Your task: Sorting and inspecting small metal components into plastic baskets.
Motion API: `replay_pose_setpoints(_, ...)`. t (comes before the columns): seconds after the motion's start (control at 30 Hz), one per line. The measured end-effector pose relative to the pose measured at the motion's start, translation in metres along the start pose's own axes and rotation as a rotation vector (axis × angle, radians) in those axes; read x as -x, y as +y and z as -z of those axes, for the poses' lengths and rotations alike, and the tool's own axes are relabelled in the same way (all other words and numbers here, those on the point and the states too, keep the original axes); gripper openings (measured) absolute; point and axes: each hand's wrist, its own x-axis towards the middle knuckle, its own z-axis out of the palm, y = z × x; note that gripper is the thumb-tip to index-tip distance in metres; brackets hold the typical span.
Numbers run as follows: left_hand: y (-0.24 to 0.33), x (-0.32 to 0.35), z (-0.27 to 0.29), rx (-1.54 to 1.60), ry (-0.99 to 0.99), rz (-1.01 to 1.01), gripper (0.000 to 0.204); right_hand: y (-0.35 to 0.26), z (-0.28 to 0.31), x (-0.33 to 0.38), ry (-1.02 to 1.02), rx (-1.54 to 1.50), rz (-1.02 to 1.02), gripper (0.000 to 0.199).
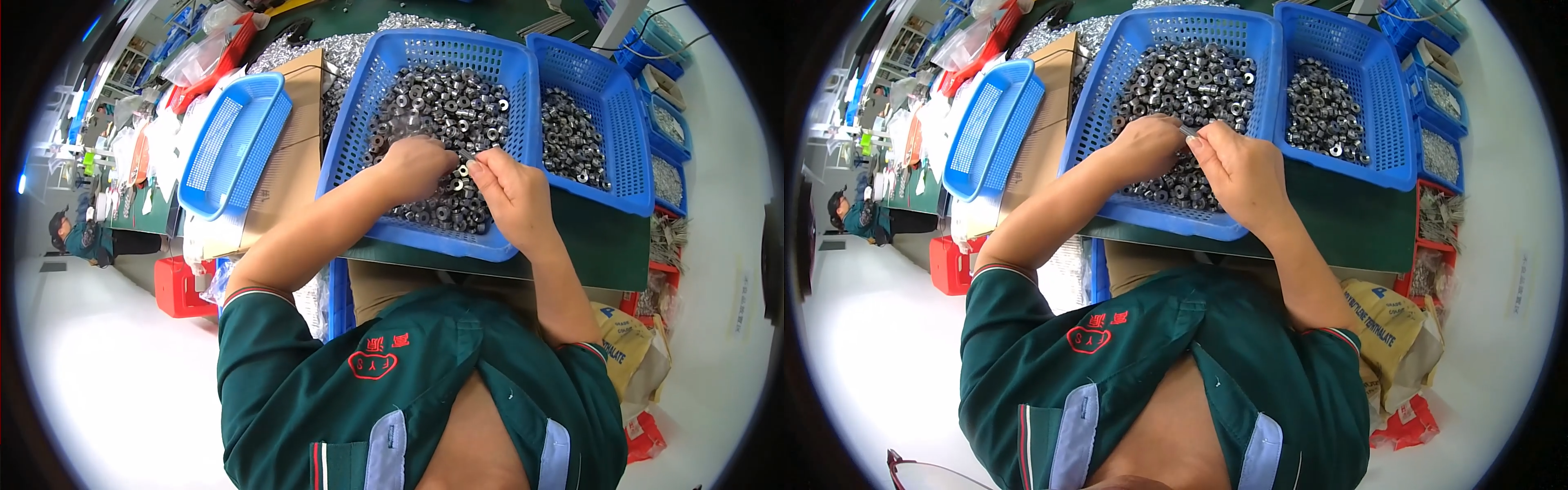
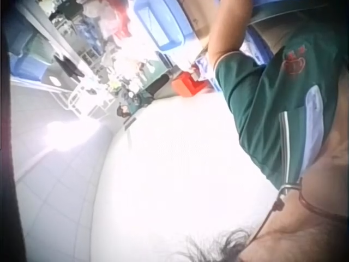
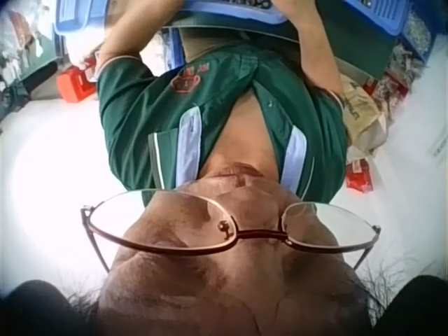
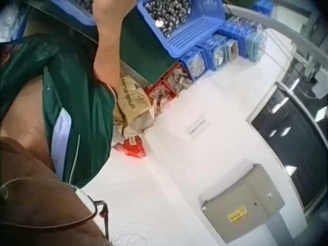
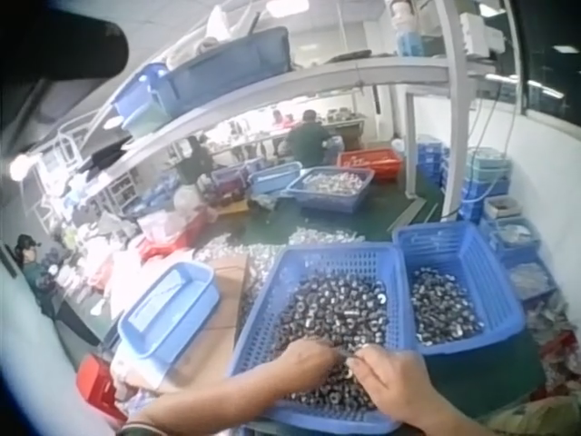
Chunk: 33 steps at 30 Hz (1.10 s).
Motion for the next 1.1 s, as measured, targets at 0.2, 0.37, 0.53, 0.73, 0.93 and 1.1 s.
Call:
replay_pose_setpoints(0.2, -0.003, -0.002, 0.019, 0.333, -0.004, 0.110, 0.018, -0.001, 0.001, -0.001, 0.014, -0.004, -0.004, 0.018)
replay_pose_setpoints(0.37, -0.012, 0.014, 0.039, 1.675, -0.047, 0.065, 0.018, -0.003, 0.001, 0.001, 0.015, -0.025, -0.065, 0.019)
replay_pose_setpoints(0.53, -0.013, 0.016, 0.039, 1.851, -0.149, -0.019, 0.018, -0.003, 0.001, 0.001, 0.019, -0.012, -0.054, 0.019)
replay_pose_setpoints(0.73, -0.005, 0.017, 0.043, 1.764, -0.078, 0.073, 0.020, -0.004, 0.000, 0.000, 0.030, 0.015, -0.046, 0.017)
replay_pose_setpoints(0.93, -0.005, 0.019, 0.039, 1.644, -0.009, 0.062, 0.022, -0.003, -0.001, -0.001, -0.006, 0.095, -0.022, 0.018)
replay_pose_setpoints(1.1, -0.004, 0.018, 0.034, 1.569, -0.005, 0.107, 0.019, -0.003, -0.002, 0.000, -0.053, 0.211, 0.030, 0.018)
